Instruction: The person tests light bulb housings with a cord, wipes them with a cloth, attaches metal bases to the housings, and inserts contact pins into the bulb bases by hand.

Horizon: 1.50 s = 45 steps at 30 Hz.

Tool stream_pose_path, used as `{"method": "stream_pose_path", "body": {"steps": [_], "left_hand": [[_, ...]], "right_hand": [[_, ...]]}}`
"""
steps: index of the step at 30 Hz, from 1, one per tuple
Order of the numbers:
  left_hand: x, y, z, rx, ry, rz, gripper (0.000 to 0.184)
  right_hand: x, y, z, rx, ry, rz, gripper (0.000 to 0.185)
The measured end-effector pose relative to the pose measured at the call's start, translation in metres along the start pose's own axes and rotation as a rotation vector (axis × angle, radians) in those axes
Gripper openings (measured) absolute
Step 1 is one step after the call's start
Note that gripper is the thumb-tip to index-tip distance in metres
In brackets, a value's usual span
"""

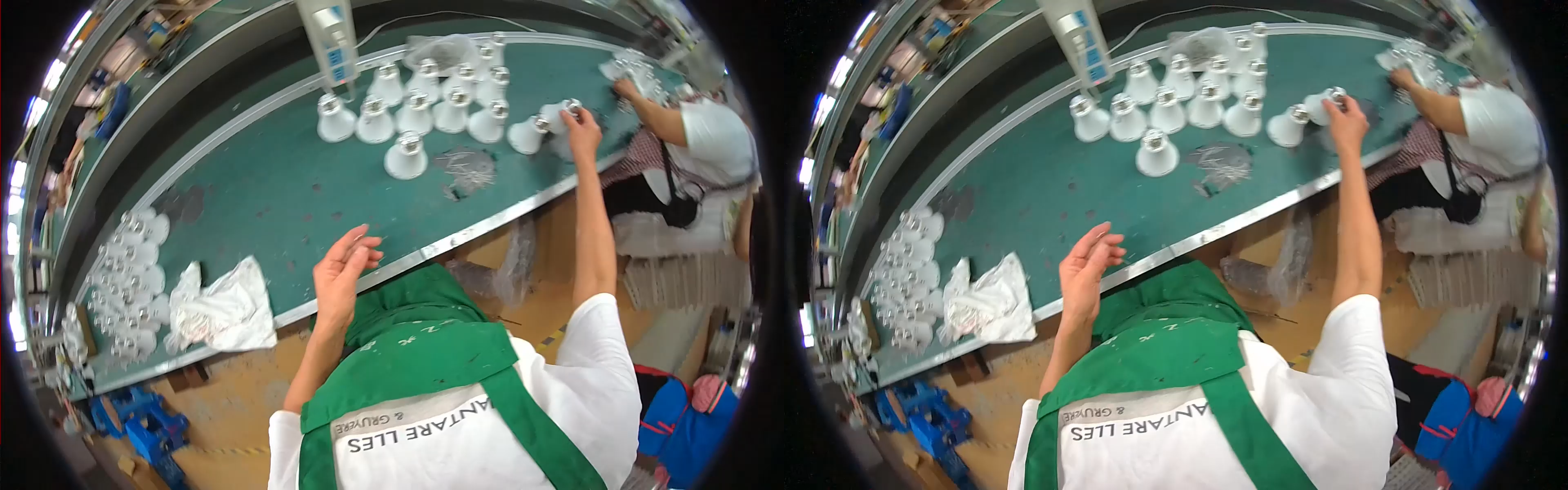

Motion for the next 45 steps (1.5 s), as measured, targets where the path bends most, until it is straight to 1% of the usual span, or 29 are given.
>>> {"method": "stream_pose_path", "body": {"steps": [1,2,3,4,6,7,8,9,10,11,13,15,16,18,21,22,25,26,28,31,33,36,38,39,41,43,45], "left_hand": [[0.002,0.002,0.000,-0.022,-0.030,-0.002,0.034],[0.005,0.006,-0.001,-0.048,-0.062,-0.022,0.034],[0.010,0.011,-0.001,-0.087,-0.064,-0.042,0.034],[0.016,0.015,-0.002,-0.121,-0.058,-0.075,0.034],[0.025,0.026,0.001,-0.198,-0.109,-0.118,0.035],[0.033,0.032,-0.002,-0.285,-0.166,-0.164,0.035],[0.039,0.035,-0.007,-0.371,-0.219,-0.196,0.035],[0.043,0.039,-0.010,-0.456,-0.269,-0.215,0.035],[0.049,0.046,-0.011,-0.502,-0.341,-0.240,0.036],[0.055,0.053,-0.014,-0.641,-0.500,-0.320,0.036],[0.072,0.073,-0.019,-0.922,-0.812,-0.476,0.036],[0.092,0.099,-0.021,-1.185,-0.840,-0.619,0.039],[0.102,0.115,-0.016,-1.230,-0.826,-0.690,0.040],[0.118,0.152,0.003,-1.318,-0.800,-0.830,0.042],[0.131,0.195,0.029,-1.411,-0.722,-0.956,0.045],[0.131,0.201,0.033,-1.463,-0.724,-0.976,0.047],[0.128,0.202,0.033,-1.513,-0.845,-0.929,0.049],[0.126,0.201,0.034,-1.532,-0.888,-0.929,0.047],[0.122,0.197,0.036,-1.565,-0.970,-0.926,0.043],[0.116,0.200,0.040,-1.543,-0.929,-0.948,0.044],[0.114,0.199,0.036,-1.582,-0.972,-0.977,0.035],[0.112,0.210,0.031,-1.603,-1.012,-0.966,0.023],[0.110,0.212,0.023,-1.553,-1.093,-0.969,0.019],[0.110,0.210,0.018,-1.583,-1.113,-0.977,0.016],[0.111,0.201,0.005,-1.575,-1.127,-0.934,0.018],[0.113,0.193,-0.006,-1.555,-1.115,-0.898,0.021],[0.113,0.196,-0.009,-1.585,-1.147,-0.886,0.024]], "right_hand": [[-0.004,-0.007,-0.006,0.091,0.043,0.046,0.042],[-0.003,-0.009,0.001,0.059,0.026,0.104,0.042],[-0.002,-0.016,-0.003,0.020,0.055,0.097,0.042],[-0.004,-0.023,-0.008,0.070,0.001,0.186,0.042],[-0.009,-0.047,-0.047,0.036,0.034,0.213,0.043],[-0.015,-0.061,-0.073,-0.108,0.028,0.214,0.043],[-0.017,-0.062,-0.079,-0.131,-0.029,0.235,0.043],[-0.018,-0.060,-0.080,-0.127,-0.034,0.239,0.043],[-0.019,-0.056,-0.080,-0.074,-0.024,0.265,0.048],[-0.020,-0.049,-0.078,-0.044,0.016,0.211,0.049],[-0.012,-0.025,-0.051,0.017,0.100,0.106,0.052],[-0.027,-0.020,-0.086,-0.120,0.059,-0.048,0.053],[-0.021,-0.008,-0.075,-0.099,0.071,-0.069,0.051],[0.001,0.031,0.000,-0.060,0.093,-0.117,0.047],[0.026,0.044,0.051,-0.291,0.054,-0.127,0.041],[0.033,0.047,0.069,-0.303,0.105,-0.132,0.035],[0.065,0.055,0.135,-0.202,0.377,-0.213,0.031],[0.070,0.053,0.147,-0.296,0.461,-0.196,0.027],[0.085,0.053,0.169,-0.301,0.518,-0.174,0.028],[0.105,0.056,0.198,-0.352,0.602,-0.148,0.028],[0.114,0.058,0.210,-0.406,0.643,-0.129,0.027],[0.125,0.059,0.214,-0.428,0.662,-0.103,0.025],[0.132,0.060,0.216,-0.451,0.676,-0.079,0.025],[0.134,0.061,0.216,-0.424,0.686,-0.091,0.024],[0.134,0.063,0.211,-0.426,0.677,-0.088,0.024],[0.134,0.064,0.207,-0.460,0.573,-0.080,0.023],[0.133,0.063,0.201,-0.458,0.447,-0.024,0.020]]}}
Point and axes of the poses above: each hand's wrist, its own x-axis away from the middle knuckle, its own y-axis out of the back of the hand, z = x × y, the point moved 2 cm from there along -x, towards the middle knuckle, and after that the axes turned 13 degrees about -z, right-handed, at the moved point
